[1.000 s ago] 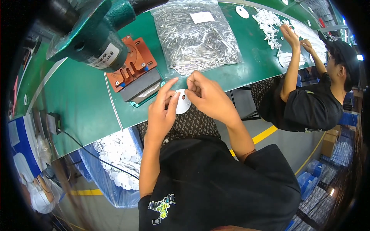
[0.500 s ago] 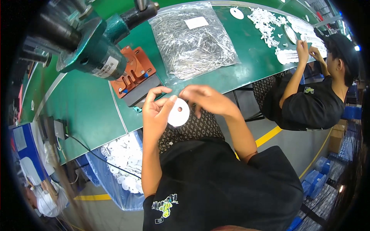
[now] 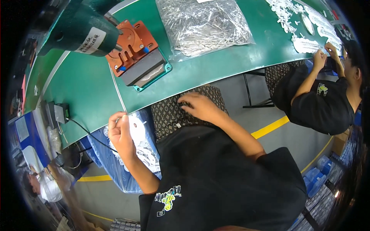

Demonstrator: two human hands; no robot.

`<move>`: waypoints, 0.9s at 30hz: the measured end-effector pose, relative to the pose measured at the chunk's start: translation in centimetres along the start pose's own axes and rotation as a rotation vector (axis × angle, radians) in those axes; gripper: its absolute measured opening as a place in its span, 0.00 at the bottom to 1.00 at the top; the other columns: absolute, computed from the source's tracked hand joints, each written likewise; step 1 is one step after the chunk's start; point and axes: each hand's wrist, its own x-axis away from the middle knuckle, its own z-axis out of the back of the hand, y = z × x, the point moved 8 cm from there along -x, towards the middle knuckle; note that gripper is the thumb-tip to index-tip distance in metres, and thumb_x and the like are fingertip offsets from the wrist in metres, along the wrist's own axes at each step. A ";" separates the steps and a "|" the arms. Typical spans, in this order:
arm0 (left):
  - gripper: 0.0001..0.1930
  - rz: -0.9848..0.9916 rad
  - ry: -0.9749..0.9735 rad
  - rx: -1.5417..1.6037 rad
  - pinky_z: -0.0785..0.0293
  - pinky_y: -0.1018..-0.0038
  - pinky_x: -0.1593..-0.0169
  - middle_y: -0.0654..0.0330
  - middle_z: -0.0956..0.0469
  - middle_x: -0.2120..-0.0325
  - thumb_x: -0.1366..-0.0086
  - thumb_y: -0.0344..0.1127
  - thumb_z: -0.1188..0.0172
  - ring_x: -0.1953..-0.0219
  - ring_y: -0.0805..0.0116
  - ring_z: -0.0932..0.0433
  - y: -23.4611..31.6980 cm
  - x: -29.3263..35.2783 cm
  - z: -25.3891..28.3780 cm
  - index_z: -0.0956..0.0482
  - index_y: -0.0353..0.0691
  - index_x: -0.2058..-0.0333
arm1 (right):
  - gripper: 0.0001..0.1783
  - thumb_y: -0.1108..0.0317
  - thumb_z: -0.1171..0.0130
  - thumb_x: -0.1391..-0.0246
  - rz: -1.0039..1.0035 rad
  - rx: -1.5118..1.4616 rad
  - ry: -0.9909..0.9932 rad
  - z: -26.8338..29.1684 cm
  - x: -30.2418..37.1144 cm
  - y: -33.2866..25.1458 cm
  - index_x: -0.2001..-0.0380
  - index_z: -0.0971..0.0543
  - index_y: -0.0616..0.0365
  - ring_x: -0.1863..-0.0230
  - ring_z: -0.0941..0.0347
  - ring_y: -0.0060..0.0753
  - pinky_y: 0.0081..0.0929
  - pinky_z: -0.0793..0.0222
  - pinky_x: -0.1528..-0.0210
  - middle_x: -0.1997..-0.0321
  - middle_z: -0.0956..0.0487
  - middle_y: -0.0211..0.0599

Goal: The person assembles small circular plastic components and metal pins by hand, using a manual press machine to join them.

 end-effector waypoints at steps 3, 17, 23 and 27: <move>0.05 -0.030 0.057 -0.057 0.32 0.83 0.70 0.65 0.24 0.76 0.32 0.26 0.46 0.76 0.81 0.31 -0.2 0.5 0.3 0.27 0.36 0.59 | 0.14 0.73 0.43 0.50 0.107 0.103 -0.205 -6.6 0.2 1.7 0.58 0.25 0.60 0.52 0.26 0.52 0.44 0.28 0.50 0.58 0.23 0.46; 0.05 0.046 0.007 -0.066 0.32 0.84 0.69 0.62 0.21 0.72 0.33 0.24 0.45 0.73 0.79 0.23 -2.2 2.1 0.1 0.26 0.34 0.58 | 0.17 0.67 0.41 0.54 0.160 0.707 -0.032 -7.8 0.6 3.5 0.60 0.21 0.65 0.43 0.35 0.43 0.39 0.40 0.43 0.49 0.26 0.43; 0.05 0.075 0.001 -0.090 0.34 0.85 0.70 0.64 0.22 0.75 0.32 0.25 0.44 0.73 0.81 0.24 -3.0 2.3 0.3 0.26 0.34 0.58 | 0.15 0.67 0.46 0.50 -0.088 0.760 -0.218 -9.8 -1.4 5.0 0.61 0.18 0.62 0.42 0.34 0.39 0.39 0.46 0.36 0.47 0.24 0.40; 0.06 0.109 -0.030 -0.100 0.37 0.87 0.71 0.66 0.22 0.76 0.32 0.25 0.44 0.74 0.84 0.26 -3.6 2.2 0.2 0.26 0.34 0.58 | 0.15 0.67 0.48 0.47 0.102 1.013 0.071 -9.4 -1.7 4.5 0.61 0.16 0.59 0.42 0.33 0.36 0.38 0.45 0.37 0.49 0.23 0.37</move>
